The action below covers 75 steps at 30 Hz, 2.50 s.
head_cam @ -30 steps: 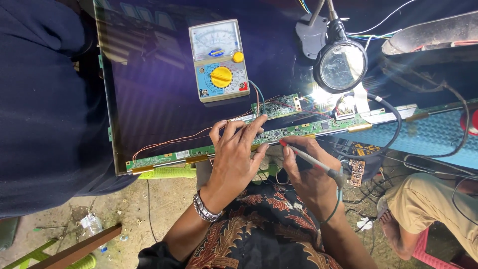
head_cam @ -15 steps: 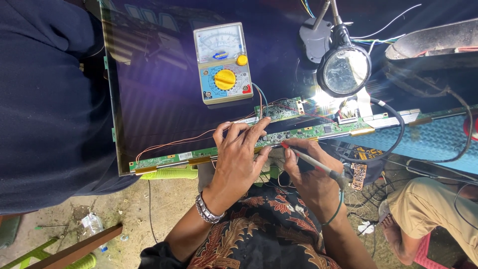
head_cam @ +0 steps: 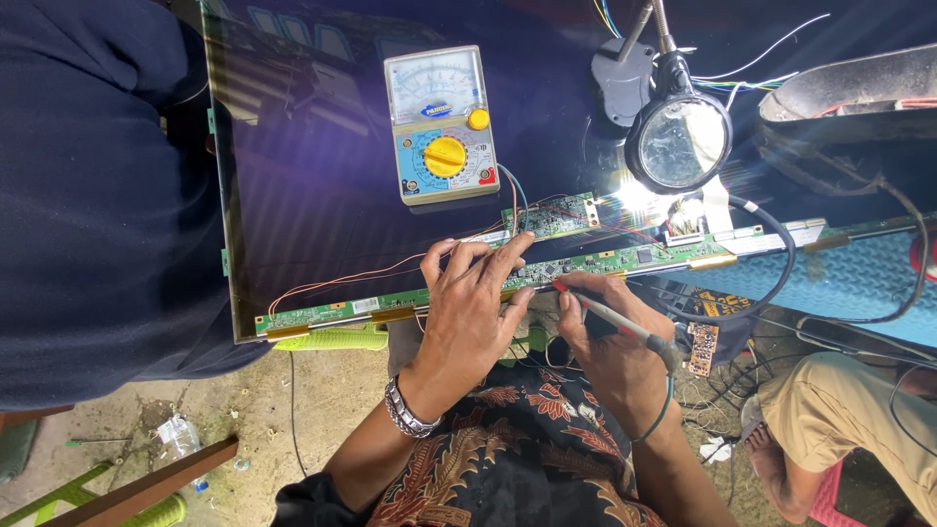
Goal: Soldering wire leads to a television circuit board and testing connections with a multimeter
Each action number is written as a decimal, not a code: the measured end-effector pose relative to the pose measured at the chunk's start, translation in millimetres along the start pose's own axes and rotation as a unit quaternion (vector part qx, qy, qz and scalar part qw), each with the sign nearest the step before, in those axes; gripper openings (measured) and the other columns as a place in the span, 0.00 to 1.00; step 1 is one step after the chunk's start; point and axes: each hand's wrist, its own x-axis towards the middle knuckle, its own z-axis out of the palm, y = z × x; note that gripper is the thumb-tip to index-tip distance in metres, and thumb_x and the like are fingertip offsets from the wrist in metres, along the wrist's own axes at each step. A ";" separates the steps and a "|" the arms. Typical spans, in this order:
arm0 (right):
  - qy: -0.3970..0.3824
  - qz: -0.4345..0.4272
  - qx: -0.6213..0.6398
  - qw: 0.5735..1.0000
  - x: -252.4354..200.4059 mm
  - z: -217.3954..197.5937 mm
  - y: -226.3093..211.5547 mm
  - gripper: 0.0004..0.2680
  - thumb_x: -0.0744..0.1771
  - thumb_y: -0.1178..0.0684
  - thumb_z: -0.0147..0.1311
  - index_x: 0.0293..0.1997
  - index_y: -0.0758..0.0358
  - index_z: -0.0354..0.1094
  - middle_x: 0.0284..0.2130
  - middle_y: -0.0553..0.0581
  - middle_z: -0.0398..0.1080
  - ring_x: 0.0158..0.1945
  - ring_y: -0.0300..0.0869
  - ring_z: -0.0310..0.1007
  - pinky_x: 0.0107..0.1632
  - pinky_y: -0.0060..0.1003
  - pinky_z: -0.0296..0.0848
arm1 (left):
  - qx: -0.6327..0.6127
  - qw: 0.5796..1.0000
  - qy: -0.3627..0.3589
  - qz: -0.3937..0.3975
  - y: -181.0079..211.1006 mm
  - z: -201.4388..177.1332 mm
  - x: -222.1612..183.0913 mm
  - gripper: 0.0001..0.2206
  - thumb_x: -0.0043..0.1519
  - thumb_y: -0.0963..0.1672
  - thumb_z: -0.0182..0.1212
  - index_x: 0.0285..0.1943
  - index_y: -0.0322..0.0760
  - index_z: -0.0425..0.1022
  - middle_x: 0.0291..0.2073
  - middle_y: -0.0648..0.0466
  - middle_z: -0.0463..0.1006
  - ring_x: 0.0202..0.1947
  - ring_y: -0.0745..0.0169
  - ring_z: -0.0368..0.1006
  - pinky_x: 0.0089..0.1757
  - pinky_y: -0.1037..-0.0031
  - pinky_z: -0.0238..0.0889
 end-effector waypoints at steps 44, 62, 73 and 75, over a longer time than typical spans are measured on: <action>-0.020 -0.007 -0.020 1.000 -0.7 -4.8 -9.6 0.07 0.70 0.53 0.52 0.47 0.64 0.72 0.40 0.56 0.77 0.36 0.42 0.80 0.41 0.34 0.77 | 0.113 0.993 -0.024 -0.002 10.4 -6.5 2.3 0.26 0.62 0.46 0.66 0.71 0.43 0.66 0.43 0.58 0.81 0.52 0.56 0.67 0.61 0.54 0.46; -0.021 0.006 -0.028 0.999 -0.1 -3.7 -6.1 0.07 0.70 0.52 0.53 0.47 0.62 0.73 0.38 0.54 0.78 0.33 0.40 0.79 0.38 0.33 0.75 | 0.108 0.994 -0.025 -0.005 10.6 -6.7 3.2 0.27 0.61 0.46 0.67 0.71 0.44 0.66 0.46 0.57 0.81 0.53 0.55 0.68 0.61 0.54 0.46; -0.019 -0.002 -0.029 0.999 0.2 -3.2 -6.2 0.07 0.70 0.51 0.52 0.47 0.62 0.74 0.37 0.54 0.78 0.32 0.40 0.78 0.38 0.34 0.75 | 0.101 0.995 -0.028 -0.009 10.6 -6.3 2.8 0.27 0.62 0.45 0.67 0.71 0.43 0.66 0.46 0.56 0.81 0.53 0.55 0.68 0.62 0.53 0.45; -0.019 -0.004 -0.030 0.999 0.4 -3.1 -5.6 0.07 0.70 0.52 0.52 0.47 0.62 0.74 0.38 0.54 0.78 0.33 0.41 0.79 0.39 0.34 0.75 | 0.096 0.995 -0.025 -0.007 10.9 -6.9 3.2 0.27 0.61 0.45 0.66 0.71 0.43 0.66 0.46 0.56 0.81 0.53 0.55 0.68 0.61 0.53 0.45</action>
